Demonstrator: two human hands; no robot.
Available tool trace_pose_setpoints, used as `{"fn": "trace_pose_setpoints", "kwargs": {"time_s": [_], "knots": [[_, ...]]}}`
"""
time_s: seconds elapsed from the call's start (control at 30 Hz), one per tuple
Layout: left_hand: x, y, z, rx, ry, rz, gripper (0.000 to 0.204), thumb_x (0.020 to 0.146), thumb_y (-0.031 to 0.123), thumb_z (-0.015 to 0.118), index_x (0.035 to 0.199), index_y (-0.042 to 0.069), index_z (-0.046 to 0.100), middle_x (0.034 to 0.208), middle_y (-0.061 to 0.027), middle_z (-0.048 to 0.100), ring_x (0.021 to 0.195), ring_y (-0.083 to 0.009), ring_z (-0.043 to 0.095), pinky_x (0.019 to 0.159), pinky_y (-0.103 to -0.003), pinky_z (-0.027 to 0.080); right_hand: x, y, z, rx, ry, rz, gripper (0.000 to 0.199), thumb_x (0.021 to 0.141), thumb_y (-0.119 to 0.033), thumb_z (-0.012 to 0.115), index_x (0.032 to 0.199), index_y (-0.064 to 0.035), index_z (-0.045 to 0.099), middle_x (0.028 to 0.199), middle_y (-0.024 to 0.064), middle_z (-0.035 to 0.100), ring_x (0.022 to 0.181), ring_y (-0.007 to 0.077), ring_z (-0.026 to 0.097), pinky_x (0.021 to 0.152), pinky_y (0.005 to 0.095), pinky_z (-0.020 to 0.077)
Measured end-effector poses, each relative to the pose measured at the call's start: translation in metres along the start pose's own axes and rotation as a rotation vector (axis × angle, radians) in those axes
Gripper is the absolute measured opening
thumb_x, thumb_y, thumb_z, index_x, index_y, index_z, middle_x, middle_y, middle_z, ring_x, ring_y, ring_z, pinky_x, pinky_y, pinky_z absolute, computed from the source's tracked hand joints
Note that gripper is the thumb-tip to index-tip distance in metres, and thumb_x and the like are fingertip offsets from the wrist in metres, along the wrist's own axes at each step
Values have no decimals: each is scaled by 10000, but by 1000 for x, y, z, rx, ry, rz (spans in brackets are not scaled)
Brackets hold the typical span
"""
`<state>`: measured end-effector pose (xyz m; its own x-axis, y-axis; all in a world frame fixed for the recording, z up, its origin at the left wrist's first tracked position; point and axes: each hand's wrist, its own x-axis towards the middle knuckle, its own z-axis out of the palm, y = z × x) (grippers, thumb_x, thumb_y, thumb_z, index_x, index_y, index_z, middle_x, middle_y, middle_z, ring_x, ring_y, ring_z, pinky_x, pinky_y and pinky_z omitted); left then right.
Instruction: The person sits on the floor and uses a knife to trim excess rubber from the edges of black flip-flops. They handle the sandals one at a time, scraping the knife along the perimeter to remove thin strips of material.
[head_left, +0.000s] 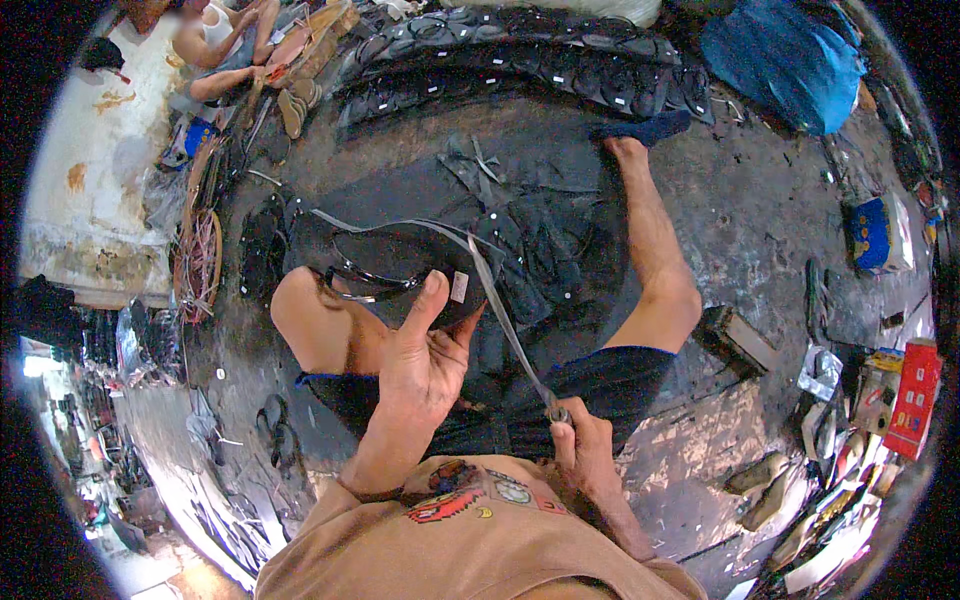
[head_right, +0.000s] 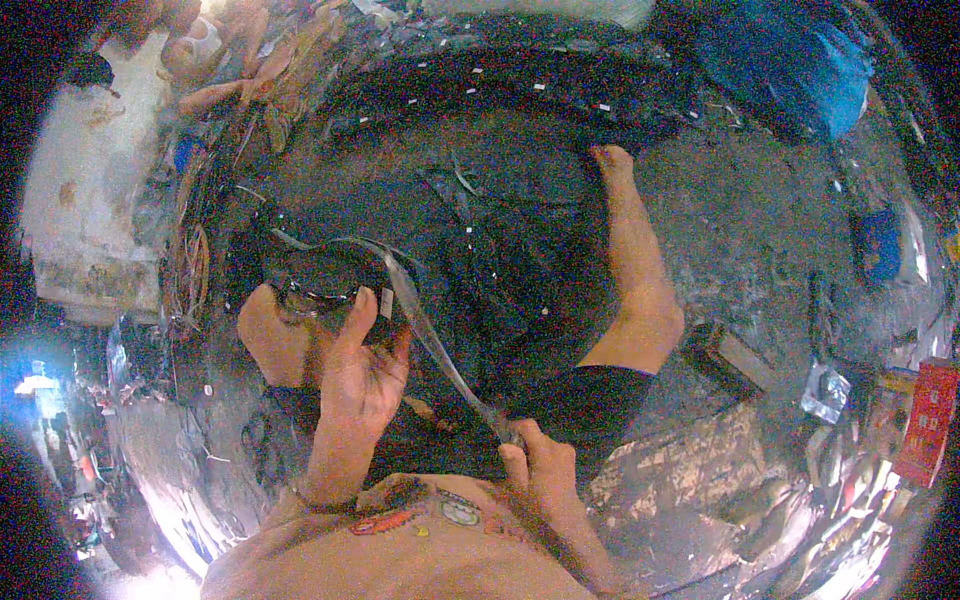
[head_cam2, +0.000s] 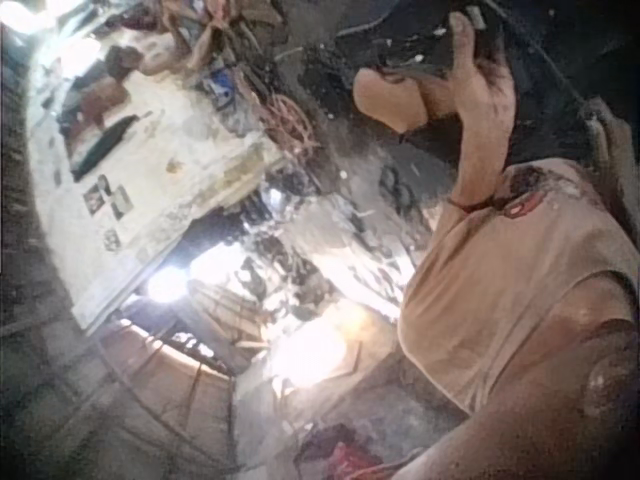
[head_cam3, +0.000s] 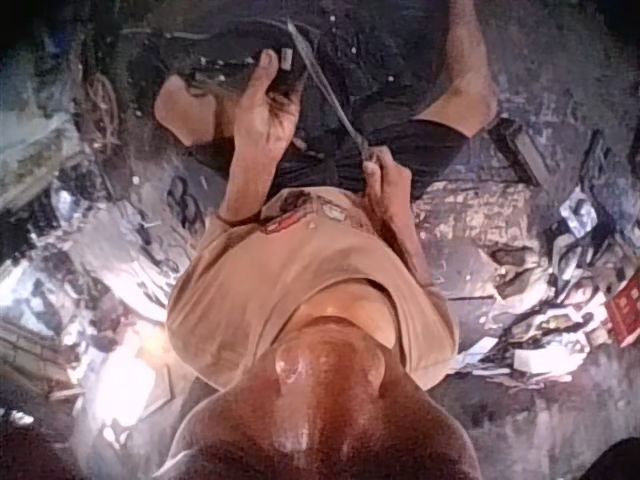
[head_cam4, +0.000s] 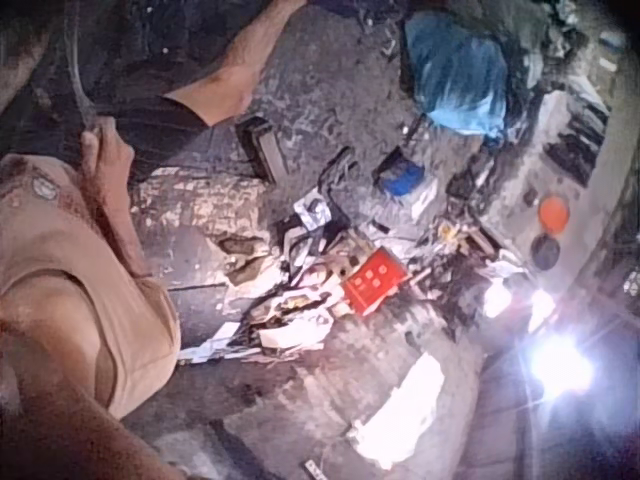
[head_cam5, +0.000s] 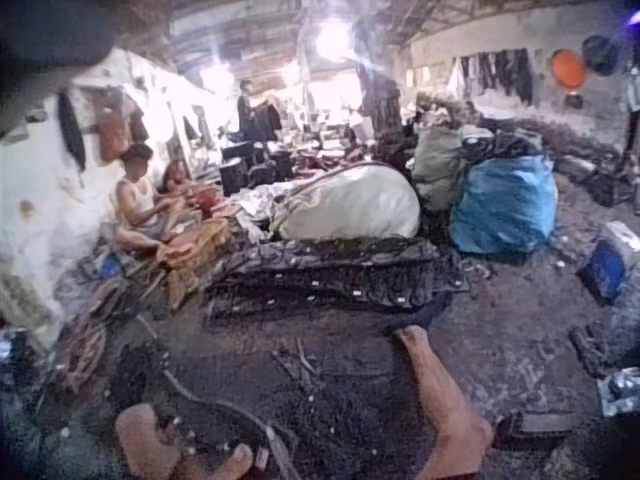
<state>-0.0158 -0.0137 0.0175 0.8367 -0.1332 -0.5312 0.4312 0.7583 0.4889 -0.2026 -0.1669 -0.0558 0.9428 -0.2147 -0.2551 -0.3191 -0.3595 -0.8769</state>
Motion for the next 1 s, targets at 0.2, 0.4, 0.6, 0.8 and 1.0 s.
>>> {"fn": "trace_pose_setpoints", "kwargs": {"time_s": [0.2,0.4,0.6,0.8,1.0], "knots": [[-8,-9,-26,211,-19,52,255,957,78,741,1194,103,651,1102,-33,727,1012,-190,716,889,-444,640,28,8,-20,-196,31,-38,385,1015,-454,589,1080,-76,619,829,215,696,803,463,690,681,534,520],[-5,-7,-52,370,-80,76,494,928,5,722,1352,184,543,1156,-45,697,1053,-251,699,901,-556,612,65,-30,-38,-266,-139,-110,392,1026,-461,578,1115,-80,602,838,231,702,809,483,676,680,558,513],[-5,-1,-71,411,-120,32,656,887,-28,725,1455,163,458,1228,-84,667,1080,-322,684,895,-542,610,99,-52,-34,-208,-224,-171,278,1042,-337,575,1030,-59,588,716,239,607,744,486,618,628,550,427],[-18,8,-78,532,-20,-7,744,821,-92,776,1478,35,452,1317,-116,645,1162,-259,676,1005,-444,587,123,-64,-26,-170,-359,-208,314,1043,-394,565,1052,-82,606,740,258,642,762,504,639,669,589,476],[-20,13,-73,403,-98,-18,697,817,-94,770,1448,27,500,1315,-115,661,1153,-259,679,1015,-449,576,138,-64,-13,-170,-291,-325,333,1047,-420,561,1067,-93,618,739,262,654,766,515,648,691,605,496]]}}
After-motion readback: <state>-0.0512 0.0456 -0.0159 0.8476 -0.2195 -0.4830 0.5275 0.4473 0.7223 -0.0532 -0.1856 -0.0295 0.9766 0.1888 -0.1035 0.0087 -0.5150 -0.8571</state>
